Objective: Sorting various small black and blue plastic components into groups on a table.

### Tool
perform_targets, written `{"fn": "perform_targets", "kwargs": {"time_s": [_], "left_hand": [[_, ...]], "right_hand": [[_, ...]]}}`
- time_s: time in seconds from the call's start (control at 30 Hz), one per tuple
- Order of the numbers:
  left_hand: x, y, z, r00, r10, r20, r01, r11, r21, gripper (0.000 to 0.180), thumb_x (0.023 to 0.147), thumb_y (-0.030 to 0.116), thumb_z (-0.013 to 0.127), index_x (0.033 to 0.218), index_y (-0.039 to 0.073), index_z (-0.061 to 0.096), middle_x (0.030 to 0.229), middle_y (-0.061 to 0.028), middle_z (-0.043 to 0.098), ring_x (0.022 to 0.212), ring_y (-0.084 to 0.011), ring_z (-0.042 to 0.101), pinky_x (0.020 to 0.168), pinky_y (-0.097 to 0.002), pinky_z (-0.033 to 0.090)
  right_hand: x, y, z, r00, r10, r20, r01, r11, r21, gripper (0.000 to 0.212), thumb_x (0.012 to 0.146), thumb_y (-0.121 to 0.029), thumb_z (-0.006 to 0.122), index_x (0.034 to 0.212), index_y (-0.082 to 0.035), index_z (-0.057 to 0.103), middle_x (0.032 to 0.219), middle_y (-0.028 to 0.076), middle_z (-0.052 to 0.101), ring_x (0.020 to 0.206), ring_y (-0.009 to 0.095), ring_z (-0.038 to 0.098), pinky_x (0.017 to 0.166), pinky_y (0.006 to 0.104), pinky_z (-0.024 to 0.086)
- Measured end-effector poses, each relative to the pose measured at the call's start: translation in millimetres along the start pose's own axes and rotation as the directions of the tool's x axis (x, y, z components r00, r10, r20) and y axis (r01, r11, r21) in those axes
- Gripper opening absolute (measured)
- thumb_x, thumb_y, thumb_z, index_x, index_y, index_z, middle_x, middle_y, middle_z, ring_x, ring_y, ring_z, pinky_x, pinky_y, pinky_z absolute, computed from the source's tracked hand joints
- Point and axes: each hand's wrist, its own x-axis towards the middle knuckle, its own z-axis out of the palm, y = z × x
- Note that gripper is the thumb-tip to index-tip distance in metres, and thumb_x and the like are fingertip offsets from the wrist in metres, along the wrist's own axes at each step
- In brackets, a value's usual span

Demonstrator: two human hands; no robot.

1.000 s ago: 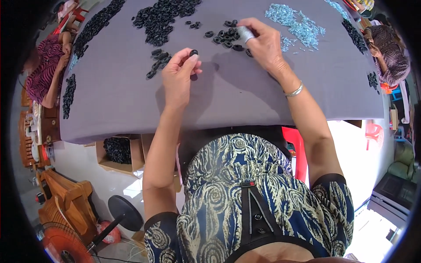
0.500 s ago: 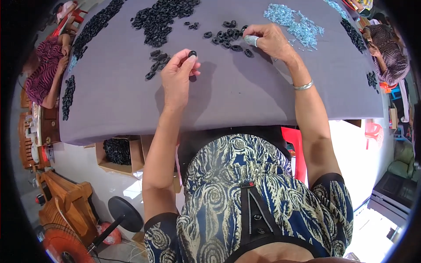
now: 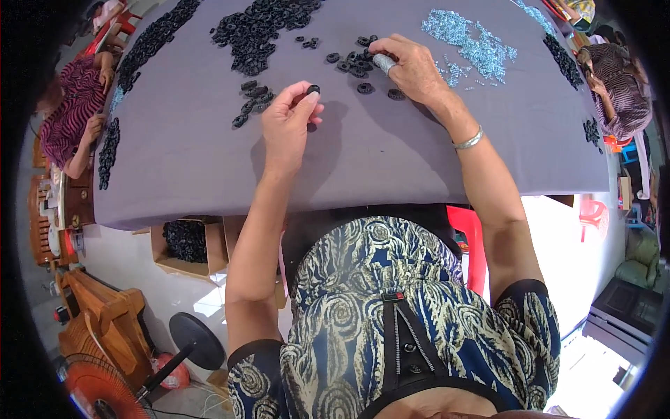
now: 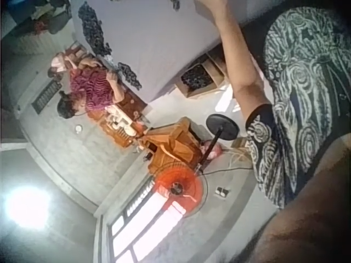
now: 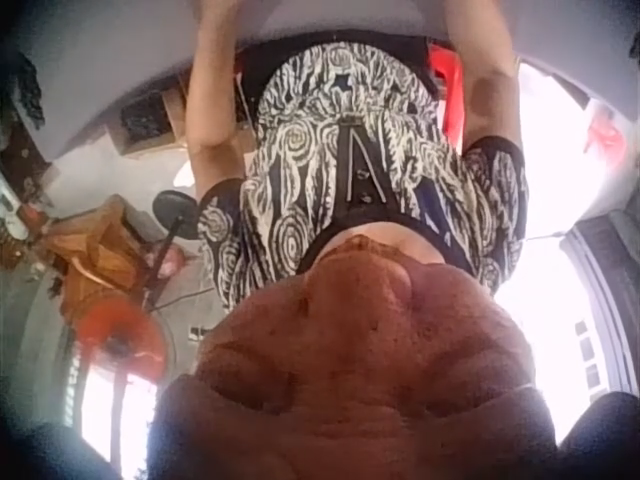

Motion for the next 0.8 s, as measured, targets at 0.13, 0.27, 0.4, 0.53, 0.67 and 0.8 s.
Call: {"fn": "perform_targets", "kwargs": {"time_s": [0.13,0.27,0.4,0.53,0.67,0.8], "left_hand": [[-1,1,3,1.000,-0.008,0.010,0.008,1.000,0.004,0.020,0.089,0.010,0.062,0.108,0.003,0.064,0.090,-0.0002,0.063,0.075,-0.0077,0.059,0.063,-0.0221,0.047],[-2,0,2,1.000,0.018,0.014,-0.018,1.000,0.003,0.020,0.089,0.010,0.062,0.107,0.003,0.064,0.090,-0.0001,0.063,0.076,-0.0075,0.059,0.063,-0.0220,0.047],[-2,0,2,1.000,0.020,0.017,-0.020,1.000,0.022,0.018,0.089,0.008,0.061,0.106,0.002,0.064,0.090,-0.0016,0.063,0.075,-0.0069,0.059,0.062,-0.0206,0.048],[-3,-2,2,1.000,0.017,0.014,-0.018,0.999,0.036,0.020,0.089,0.010,0.063,0.107,0.002,0.064,0.091,-0.0005,0.063,0.075,-0.0077,0.059,0.063,-0.0218,0.047],[-3,-1,4,1.000,0.010,0.001,-0.010,1.000,0.023,0.017,0.088,0.008,0.062,0.104,0.004,0.065,0.088,-0.0006,0.064,0.073,-0.0061,0.059,0.060,-0.0196,0.047],[-3,0,3,1.000,0.010,0.008,-0.010,1.000,0.003,0.017,0.088,0.009,0.064,0.104,0.004,0.065,0.088,-0.0004,0.064,0.074,-0.0062,0.060,0.061,-0.0196,0.047]], "right_hand": [[5,11,9,0.986,-0.162,-0.035,0.154,0.973,-0.170,0.029,0.078,0.002,0.056,0.104,-0.008,0.064,0.090,0.010,0.059,0.085,0.030,0.059,0.076,0.0366,0.049],[13,11,16,0.970,-0.243,0.025,0.239,0.918,-0.316,0.033,0.075,0.001,0.052,0.103,-0.010,0.066,0.092,0.010,0.058,0.088,0.031,0.059,0.078,0.0410,0.049],[33,7,7,0.975,-0.067,0.210,0.132,0.940,-0.314,0.031,0.072,-0.001,0.052,0.098,-0.008,0.067,0.094,0.012,0.060,0.089,0.032,0.059,0.078,0.0410,0.048],[44,17,9,0.960,-0.148,0.239,0.211,0.942,-0.261,0.024,0.073,-0.003,0.054,0.092,-0.005,0.067,0.090,0.012,0.062,0.086,0.032,0.060,0.075,0.0411,0.048],[37,4,9,0.975,-0.076,0.211,0.129,0.960,-0.249,0.016,0.073,-0.007,0.059,0.087,-0.002,0.067,0.085,0.012,0.064,0.079,0.031,0.062,0.070,0.0390,0.048],[15,-12,8,0.975,-0.073,0.211,0.098,0.989,-0.111,0.017,0.072,-0.005,0.062,0.088,-0.001,0.066,0.083,0.011,0.065,0.072,0.027,0.062,0.067,0.0349,0.049]]}}
